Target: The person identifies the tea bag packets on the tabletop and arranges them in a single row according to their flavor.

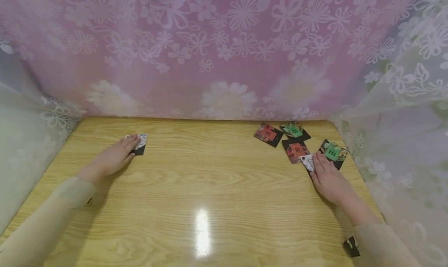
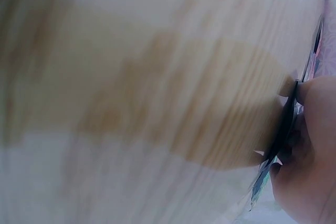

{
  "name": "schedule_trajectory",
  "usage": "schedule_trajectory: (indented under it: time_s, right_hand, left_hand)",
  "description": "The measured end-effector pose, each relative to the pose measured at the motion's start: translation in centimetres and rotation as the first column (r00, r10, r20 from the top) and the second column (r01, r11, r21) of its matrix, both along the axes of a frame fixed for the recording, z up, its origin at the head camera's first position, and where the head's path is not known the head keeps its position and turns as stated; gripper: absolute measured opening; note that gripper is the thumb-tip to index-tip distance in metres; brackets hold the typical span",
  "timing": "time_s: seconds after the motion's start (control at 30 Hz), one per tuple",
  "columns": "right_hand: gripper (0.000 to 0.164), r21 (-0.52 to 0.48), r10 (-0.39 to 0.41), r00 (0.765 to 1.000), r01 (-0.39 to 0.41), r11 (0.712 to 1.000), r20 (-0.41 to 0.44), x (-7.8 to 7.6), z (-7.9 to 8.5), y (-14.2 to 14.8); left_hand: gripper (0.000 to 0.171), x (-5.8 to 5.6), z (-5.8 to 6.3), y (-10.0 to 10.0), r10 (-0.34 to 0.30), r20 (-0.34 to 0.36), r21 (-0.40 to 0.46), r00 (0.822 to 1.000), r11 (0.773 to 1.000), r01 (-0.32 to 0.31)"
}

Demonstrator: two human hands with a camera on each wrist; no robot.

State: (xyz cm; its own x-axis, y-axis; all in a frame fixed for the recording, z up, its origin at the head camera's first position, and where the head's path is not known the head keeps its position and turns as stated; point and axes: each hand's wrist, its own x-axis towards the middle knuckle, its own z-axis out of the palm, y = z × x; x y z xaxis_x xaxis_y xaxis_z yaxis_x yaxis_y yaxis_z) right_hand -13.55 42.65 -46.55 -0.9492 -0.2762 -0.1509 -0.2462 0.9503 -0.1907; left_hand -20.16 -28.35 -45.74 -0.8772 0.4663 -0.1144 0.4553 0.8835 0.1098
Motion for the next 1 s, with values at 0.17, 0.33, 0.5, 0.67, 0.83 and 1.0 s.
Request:
schedule_trajectory:
  time_s: [0.17,0.33,0.5,0.67,0.83,1.0]
  right_hand:
    - [0.068,-0.001,-0.003,1.000,0.003,1.000,0.005,0.0,0.1,-0.2]
    - [0.068,0.000,-0.001,1.000,0.001,1.000,-0.009,-0.1,0.0,-0.3]
    - [0.068,-0.001,0.001,1.000,-0.002,1.000,-0.016,-0.2,0.0,-0.3]
    - [0.068,-0.003,0.001,1.000,-0.001,1.000,-0.014,-0.1,0.1,-0.3]
    - [0.068,-0.001,0.001,1.000,-0.001,1.000,-0.017,-0.1,0.1,-0.3]
    - [0.067,0.014,0.010,0.999,-0.009,1.000,-0.037,0.0,0.0,-0.2]
  left_hand:
    - [0.060,0.1,0.4,-0.7,-0.011,-0.005,0.010,1.000,1.000,0.011]
    - [0.060,0.3,1.0,-1.2,0.004,0.027,0.014,1.000,1.000,-0.004]
    - [0.061,0.4,1.2,-1.6,0.018,0.056,0.010,0.998,1.000,-0.018]
    - [0.060,0.4,1.0,-1.8,0.018,0.064,0.006,0.998,1.000,-0.019]
    - [0.060,0.3,0.7,-1.7,0.028,0.080,0.028,0.996,0.999,-0.030]
    - [0.060,0.3,0.3,-1.7,0.035,0.087,0.047,0.996,0.998,-0.039]
